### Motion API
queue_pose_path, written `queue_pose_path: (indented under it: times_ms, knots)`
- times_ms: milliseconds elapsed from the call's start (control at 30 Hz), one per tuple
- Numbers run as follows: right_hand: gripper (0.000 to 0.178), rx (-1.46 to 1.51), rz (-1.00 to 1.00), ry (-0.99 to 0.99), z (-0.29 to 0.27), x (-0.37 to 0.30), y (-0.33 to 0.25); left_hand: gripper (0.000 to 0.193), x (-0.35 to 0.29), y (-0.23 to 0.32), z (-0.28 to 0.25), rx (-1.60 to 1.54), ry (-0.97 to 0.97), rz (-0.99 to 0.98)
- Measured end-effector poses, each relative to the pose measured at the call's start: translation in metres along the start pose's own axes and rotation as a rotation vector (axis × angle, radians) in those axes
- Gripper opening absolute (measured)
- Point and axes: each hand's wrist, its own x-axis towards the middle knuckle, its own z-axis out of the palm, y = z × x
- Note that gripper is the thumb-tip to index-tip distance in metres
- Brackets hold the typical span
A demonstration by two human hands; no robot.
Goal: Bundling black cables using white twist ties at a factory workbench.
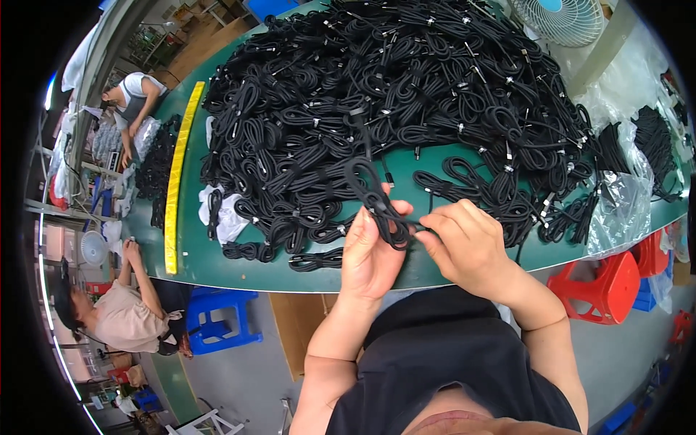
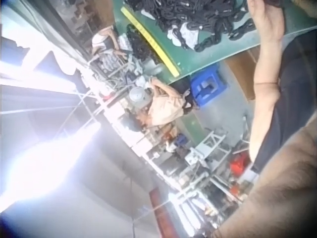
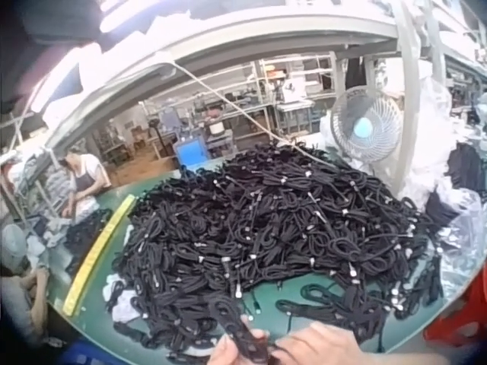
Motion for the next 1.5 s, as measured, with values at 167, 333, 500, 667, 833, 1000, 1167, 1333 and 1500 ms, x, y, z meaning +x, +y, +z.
queue_pose_path:
  times_ms: [167,333,500,667,833,1000,1167,1333,1500]
  knots:
    - [0.016,0.097,0.121,-0.060,0.001,-0.011,0.007,0.050,-0.006,0.001,0.003,0.026,0.073,-0.049]
    - [0.011,0.167,0.178,-0.035,0.002,-0.015,0.004,0.051,-0.006,-0.002,-0.006,0.251,0.060,-0.024]
    - [0.013,0.108,0.156,0.109,0.009,-0.015,0.001,0.044,-0.013,-0.015,0.003,0.260,0.077,-0.007]
    - [0.014,0.055,0.188,0.014,0.009,-0.021,0.002,0.046,-0.006,-0.012,-0.002,0.318,0.089,0.105]
    - [0.014,0.068,0.191,0.107,0.007,-0.019,-0.007,0.046,-0.017,-0.033,0.007,0.460,0.110,-0.044]
    - [0.013,-0.085,0.127,0.058,0.008,-0.019,-0.003,0.042,-0.010,-0.024,-0.006,0.391,0.148,0.086]
    - [0.013,-0.077,0.064,0.015,0.007,-0.024,0.004,0.037,-0.011,-0.028,-0.001,0.510,0.139,0.117]
    - [0.016,-0.122,0.046,0.081,0.007,-0.018,-0.001,0.037,-0.019,-0.034,0.003,0.574,0.150,0.058]
    - [0.017,-0.133,0.080,0.015,0.006,-0.022,-0.001,0.039,-0.015,-0.027,0.003,0.558,0.135,0.110]
